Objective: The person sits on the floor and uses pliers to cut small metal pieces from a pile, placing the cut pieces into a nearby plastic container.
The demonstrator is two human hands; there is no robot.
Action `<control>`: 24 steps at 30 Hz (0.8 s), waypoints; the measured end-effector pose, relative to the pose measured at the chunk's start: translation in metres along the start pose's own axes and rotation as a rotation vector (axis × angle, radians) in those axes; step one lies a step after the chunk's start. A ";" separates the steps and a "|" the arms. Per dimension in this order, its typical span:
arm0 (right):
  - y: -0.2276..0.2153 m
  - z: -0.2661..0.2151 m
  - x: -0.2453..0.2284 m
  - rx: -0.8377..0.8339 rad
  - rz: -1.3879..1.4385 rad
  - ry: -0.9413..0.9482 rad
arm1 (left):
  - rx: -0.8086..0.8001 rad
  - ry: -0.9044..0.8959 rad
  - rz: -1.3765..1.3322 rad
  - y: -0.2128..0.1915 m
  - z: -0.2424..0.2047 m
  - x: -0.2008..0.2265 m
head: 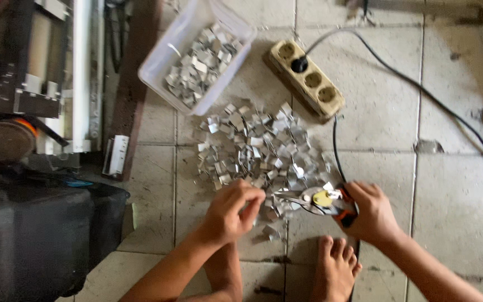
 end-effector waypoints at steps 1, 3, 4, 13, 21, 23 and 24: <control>0.001 -0.005 -0.002 0.006 -0.001 -0.017 | 0.009 0.006 0.014 -0.004 0.007 -0.013; 0.008 -0.016 0.003 -0.110 0.142 0.175 | 0.113 0.069 0.138 -0.017 0.021 -0.038; 0.012 -0.018 0.001 -0.109 0.139 0.162 | 0.122 0.071 0.147 -0.030 0.036 -0.052; 0.043 -0.049 0.011 -0.207 0.228 0.310 | 0.212 -0.078 0.553 -0.083 0.060 -0.140; 0.042 -0.043 0.004 -0.215 0.178 0.383 | -0.043 -0.313 0.474 -0.007 -0.063 -0.139; 0.045 -0.043 0.005 -0.212 0.209 0.359 | -0.037 -0.347 0.510 0.003 -0.077 -0.152; 0.046 -0.042 0.005 -0.204 0.243 0.340 | -0.036 -0.377 0.543 0.008 -0.083 -0.159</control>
Point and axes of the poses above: each hand's wrist, its own z-axis towards the middle knuckle, its own y-axis out of the palm, x = y × z, the point moved 4 cm from there along z, towards the middle knuckle, and after that the axes turned 9 degrees about y, right-handed, at the moved point
